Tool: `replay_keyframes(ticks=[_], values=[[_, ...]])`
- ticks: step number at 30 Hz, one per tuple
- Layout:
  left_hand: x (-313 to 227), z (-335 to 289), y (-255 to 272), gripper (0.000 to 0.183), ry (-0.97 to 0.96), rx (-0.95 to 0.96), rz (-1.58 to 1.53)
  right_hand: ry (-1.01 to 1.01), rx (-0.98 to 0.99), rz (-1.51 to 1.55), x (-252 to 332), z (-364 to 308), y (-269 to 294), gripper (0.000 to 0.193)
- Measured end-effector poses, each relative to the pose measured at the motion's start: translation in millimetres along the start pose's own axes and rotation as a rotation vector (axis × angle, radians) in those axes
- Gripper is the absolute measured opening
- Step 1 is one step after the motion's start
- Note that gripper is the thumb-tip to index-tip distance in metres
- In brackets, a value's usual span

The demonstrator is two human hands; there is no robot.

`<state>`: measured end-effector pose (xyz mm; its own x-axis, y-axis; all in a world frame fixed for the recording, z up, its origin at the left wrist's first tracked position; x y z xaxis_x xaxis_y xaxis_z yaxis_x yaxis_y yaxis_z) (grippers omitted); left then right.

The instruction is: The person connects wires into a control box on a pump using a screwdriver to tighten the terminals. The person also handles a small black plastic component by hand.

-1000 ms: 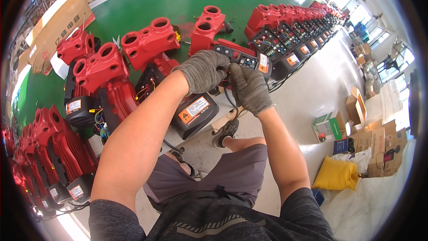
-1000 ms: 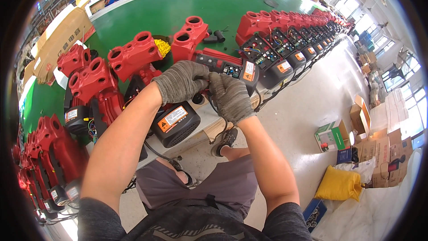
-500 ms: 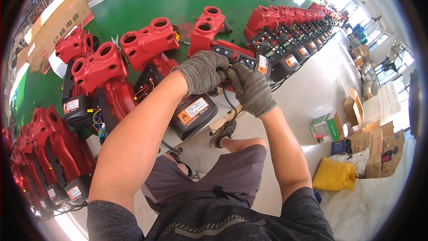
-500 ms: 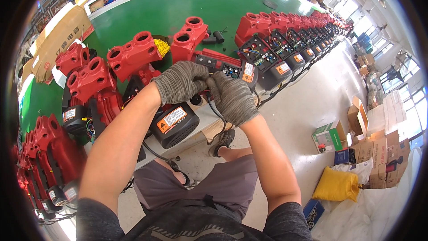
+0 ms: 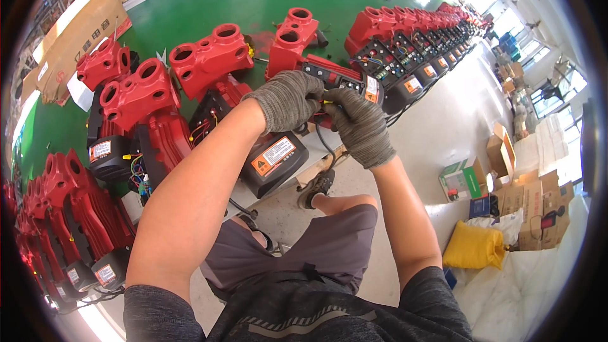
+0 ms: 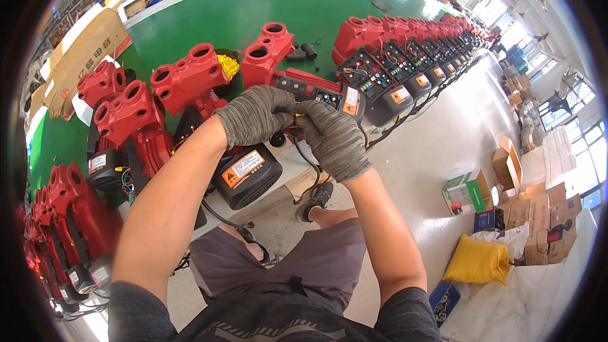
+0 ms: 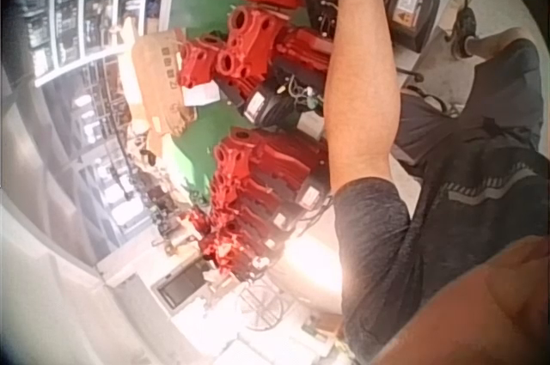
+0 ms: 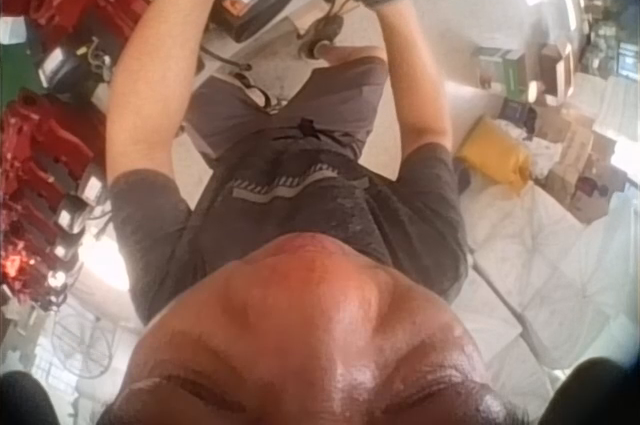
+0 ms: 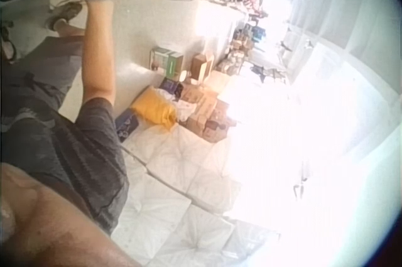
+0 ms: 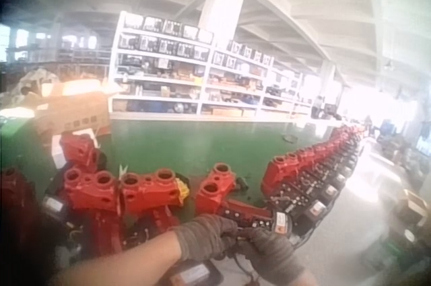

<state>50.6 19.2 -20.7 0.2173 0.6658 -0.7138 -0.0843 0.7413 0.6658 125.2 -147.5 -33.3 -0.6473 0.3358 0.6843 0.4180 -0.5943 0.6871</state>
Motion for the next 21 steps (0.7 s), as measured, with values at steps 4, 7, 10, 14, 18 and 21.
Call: replay_keyframes(ticks=[4, 7, 10, 14, 18, 21], values=[[1.9, -1.0, -0.6, 0.013, -0.065, -0.039, 0.127, 0.075, -0.067, -0.263, 6.2, 2.4, -0.6, 0.02], [2.0, 1.7, -1.7, 0.012, -0.027, -0.008, 0.105, 0.079, -0.061, -0.374, 5.8, 5.6, -0.6, 0.019], [5.4, -2.5, 0.0, 0.012, -0.046, -0.023, 0.052, 0.096, 0.021, -0.491, 21.7, 7.3, -3.8, 0.021], [6.6, 2.9, -5.3, 0.013, -0.097, -0.028, 0.087, 0.09, 0.016, -0.532, 6.9, 5.9, -7.5, 0.026], [4.1, -0.1, -1.4, 0.014, -0.125, -0.057, 0.082, 0.108, -0.017, -0.365, -0.3, 6.7, -13.1, 0.029], [8.1, 0.1, -2.4, 0.013, -0.11, -0.056, 0.1, -0.185, 0.101, -0.043, 5.6, 3.7, -7.0, 0.023]])
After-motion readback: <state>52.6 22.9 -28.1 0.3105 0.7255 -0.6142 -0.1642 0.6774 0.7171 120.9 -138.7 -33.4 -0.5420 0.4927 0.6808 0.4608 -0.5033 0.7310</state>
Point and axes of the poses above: each hand's wrist, its own z-axis towards the middle knuckle, its own y-axis out of the back of the hand, x = y × z, the point moved 3 cm from there along z, towards the middle knuckle, and after that the axes turned 12 degrees about -y, right-handed, at the moved point
